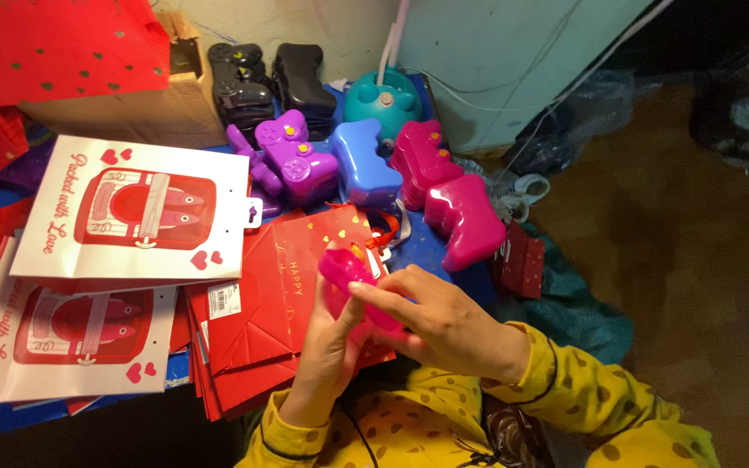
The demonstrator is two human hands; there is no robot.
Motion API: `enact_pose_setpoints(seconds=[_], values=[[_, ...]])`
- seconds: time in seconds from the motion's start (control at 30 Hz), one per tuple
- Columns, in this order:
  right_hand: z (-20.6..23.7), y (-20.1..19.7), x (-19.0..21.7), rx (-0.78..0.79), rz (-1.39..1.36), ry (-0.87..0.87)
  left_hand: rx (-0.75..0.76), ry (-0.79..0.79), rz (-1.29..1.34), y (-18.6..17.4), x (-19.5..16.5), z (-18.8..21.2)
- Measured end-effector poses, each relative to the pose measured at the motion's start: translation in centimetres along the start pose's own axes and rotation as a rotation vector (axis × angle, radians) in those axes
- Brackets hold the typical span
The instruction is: The person sits at a table and packs colorful plastic toy figures into red Valentine's Day gift bags one at a time, opening each bag, inserting a toy, and stacking the filled bags with greeting cards on the table.
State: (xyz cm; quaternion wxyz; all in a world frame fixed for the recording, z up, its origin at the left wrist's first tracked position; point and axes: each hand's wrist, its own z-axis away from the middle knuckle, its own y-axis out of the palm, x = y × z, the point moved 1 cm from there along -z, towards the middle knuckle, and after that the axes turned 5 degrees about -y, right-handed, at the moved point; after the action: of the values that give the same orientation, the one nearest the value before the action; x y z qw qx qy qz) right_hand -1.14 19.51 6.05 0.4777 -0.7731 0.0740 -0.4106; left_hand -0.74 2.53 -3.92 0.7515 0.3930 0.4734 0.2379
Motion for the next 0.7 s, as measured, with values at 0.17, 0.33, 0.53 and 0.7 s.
enact_pose_setpoints(seconds=[0.17,0.33,0.53,0.7], values=[[3.9,0.7,-2.7,-0.427,-0.302,0.256,0.03,0.155,-0.375,1.3,0.4,-2.1],[6.0,1.1,-4.7,-0.652,-0.967,0.412,-0.035,0.166,-0.513,2.5,0.4,-4.9],[6.2,0.1,-5.3,-0.707,-0.446,0.448,0.083,0.249,-0.532,4.1,2.3,-10.6],[4.8,-1.2,-6.4,-0.689,0.218,0.382,0.083,0.315,-0.448,5.4,4.5,-16.2]])
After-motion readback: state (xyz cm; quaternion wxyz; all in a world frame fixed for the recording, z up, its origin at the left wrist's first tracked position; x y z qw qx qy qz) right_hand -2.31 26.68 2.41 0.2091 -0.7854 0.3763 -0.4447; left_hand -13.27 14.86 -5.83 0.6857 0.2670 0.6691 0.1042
